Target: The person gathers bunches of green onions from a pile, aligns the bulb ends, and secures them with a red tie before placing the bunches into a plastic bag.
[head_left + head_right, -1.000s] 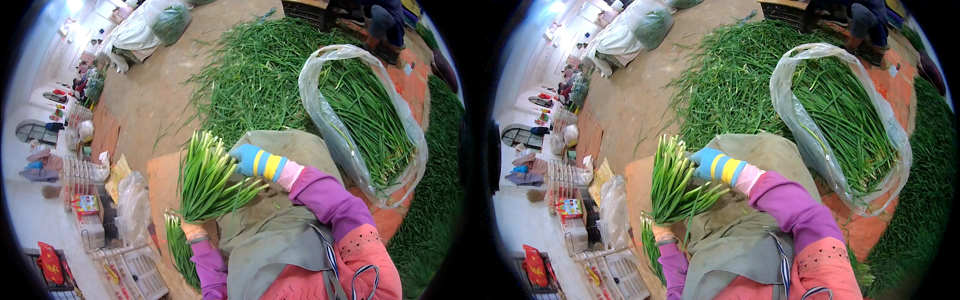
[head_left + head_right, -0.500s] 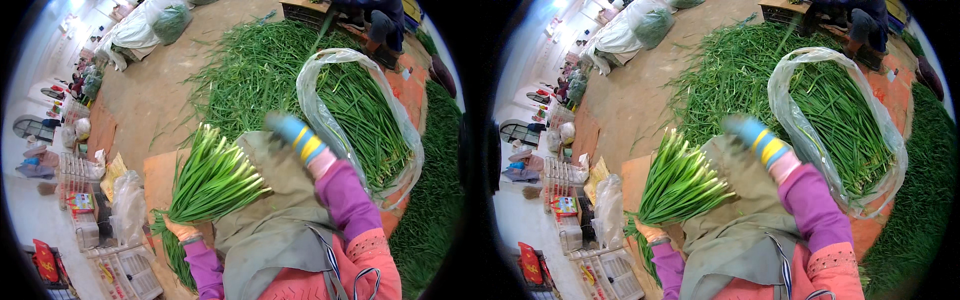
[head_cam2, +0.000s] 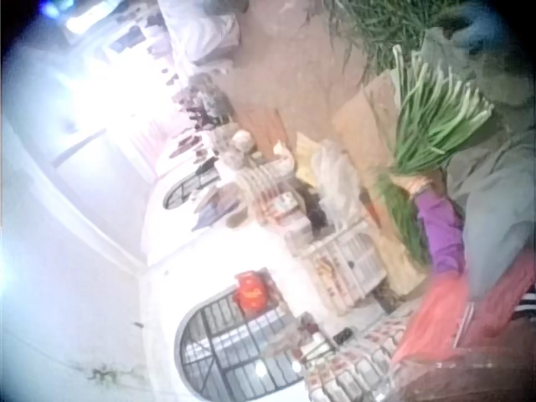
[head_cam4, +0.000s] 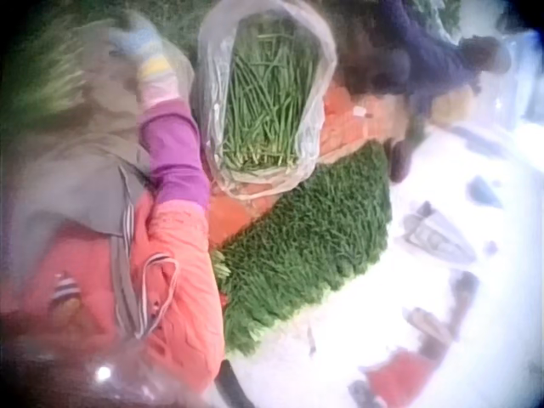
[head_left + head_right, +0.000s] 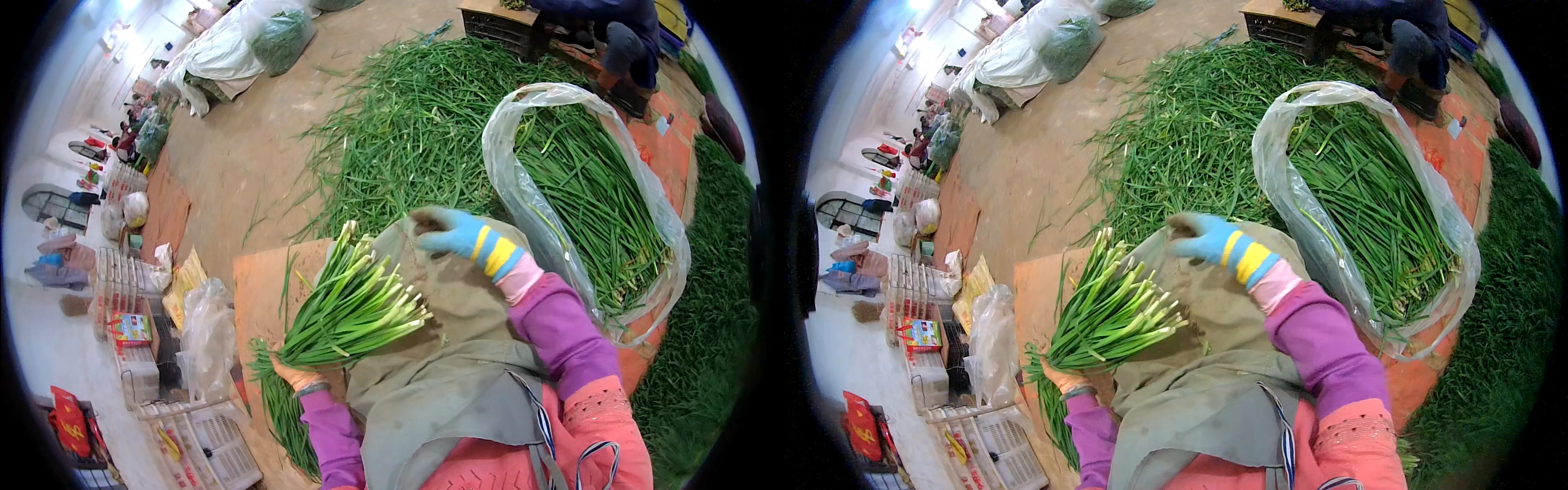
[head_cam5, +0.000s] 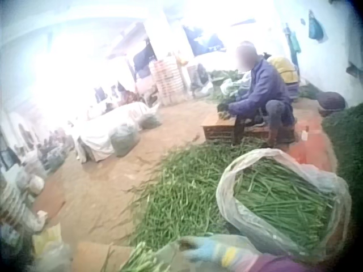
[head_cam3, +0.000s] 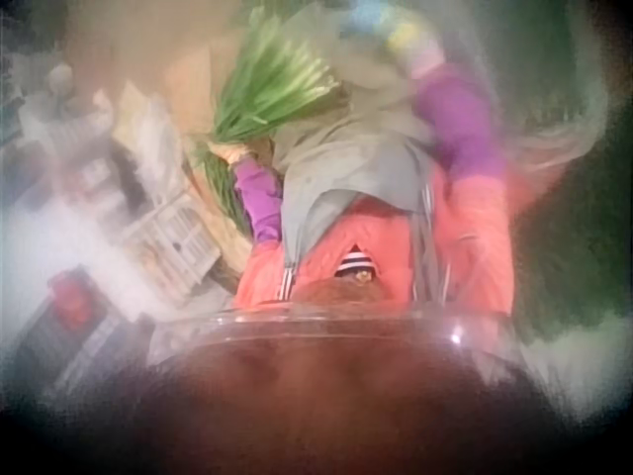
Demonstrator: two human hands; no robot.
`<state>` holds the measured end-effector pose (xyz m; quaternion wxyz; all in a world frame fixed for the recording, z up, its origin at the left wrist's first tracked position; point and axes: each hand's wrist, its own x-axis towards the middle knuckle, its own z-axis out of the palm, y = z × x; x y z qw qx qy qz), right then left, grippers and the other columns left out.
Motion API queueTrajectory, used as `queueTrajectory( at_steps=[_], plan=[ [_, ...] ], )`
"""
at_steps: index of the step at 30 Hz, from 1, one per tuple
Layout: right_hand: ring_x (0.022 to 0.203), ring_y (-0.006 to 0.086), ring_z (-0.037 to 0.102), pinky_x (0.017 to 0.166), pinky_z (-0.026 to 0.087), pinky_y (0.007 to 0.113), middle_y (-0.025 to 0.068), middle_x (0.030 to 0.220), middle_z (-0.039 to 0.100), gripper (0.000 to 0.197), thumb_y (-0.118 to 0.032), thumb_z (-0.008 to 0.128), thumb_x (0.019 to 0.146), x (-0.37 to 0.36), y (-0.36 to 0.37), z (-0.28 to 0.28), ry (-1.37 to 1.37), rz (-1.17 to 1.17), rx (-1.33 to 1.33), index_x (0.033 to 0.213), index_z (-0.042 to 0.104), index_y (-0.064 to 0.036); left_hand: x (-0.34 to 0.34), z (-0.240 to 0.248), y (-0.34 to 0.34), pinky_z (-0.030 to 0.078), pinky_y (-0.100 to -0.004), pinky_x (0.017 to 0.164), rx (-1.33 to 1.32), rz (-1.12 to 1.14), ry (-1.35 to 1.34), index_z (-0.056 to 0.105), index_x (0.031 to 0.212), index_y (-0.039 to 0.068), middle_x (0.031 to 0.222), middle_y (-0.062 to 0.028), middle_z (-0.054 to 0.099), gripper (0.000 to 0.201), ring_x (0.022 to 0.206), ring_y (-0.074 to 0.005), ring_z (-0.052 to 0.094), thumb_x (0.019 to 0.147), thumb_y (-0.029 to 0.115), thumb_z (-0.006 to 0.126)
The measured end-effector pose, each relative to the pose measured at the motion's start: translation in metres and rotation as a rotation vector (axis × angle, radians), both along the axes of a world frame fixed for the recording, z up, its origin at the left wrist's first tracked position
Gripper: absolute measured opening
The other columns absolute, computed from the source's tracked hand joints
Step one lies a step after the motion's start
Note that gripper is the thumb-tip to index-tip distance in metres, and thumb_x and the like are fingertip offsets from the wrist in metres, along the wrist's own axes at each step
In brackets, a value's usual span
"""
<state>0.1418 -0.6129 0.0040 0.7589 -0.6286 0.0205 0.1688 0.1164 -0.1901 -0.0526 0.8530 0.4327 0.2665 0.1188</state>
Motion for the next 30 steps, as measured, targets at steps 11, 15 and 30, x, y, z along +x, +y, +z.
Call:
queueTrajectory(
  at_steps=[11, 15, 30],
  plan=[
    [0.078, 0.0127, 0.057, 0.071, 0.046, 0.026, 0.0062, 0.087, 0.064, 0.039, -0.017, 0.073, 0.068, 0.034, 0.066, -0.014, -0.106, 0.289, -0.095, 0.102, 0.061, -0.0034, 0.011, 0.004, -0.008, 0.041, -0.0321, 0.071, -0.230, -0.071, -0.117, 0.049, 0.073, 0.017, 0.071, 0.0059, 0.050, 0.016, 0.070, -0.0122, 0.048, 0.086, 0.026, 0.051],
    [0.076, 0.0116, 0.057, 0.069, 0.047, 0.026, 0.0062, 0.086, 0.064, 0.033, -0.012, 0.072, 0.067, 0.039, 0.070, -0.028, -0.192, 0.161, -0.019, 0.096, 0.061, -0.0013, 0.014, -0.019, 0.023, 0.040, -0.0300, 0.073, -0.232, -0.059, -0.137, 0.049, 0.080, 0.017, 0.072, 0.0064, 0.050, 0.010, 0.073, -0.0111, 0.048, 0.086, 0.025, 0.051],
    [0.087, 0.0167, 0.057, 0.071, 0.048, 0.027, 0.0127, 0.109, 0.055, 0.070, -0.026, 0.069, 0.074, 0.032, 0.052, -0.029, 0.036, 0.071, 0.286, 0.131, 0.035, -0.0020, 0.005, 0.004, -0.006, 0.041, -0.0342, 0.078, -0.061, 0.013, 0.033, 0.050, 0.075, 0.013, 0.077, 0.0017, 0.052, 0.024, 0.079, -0.0165, 0.050, 0.087, 0.033, 0.046]
  ],
)
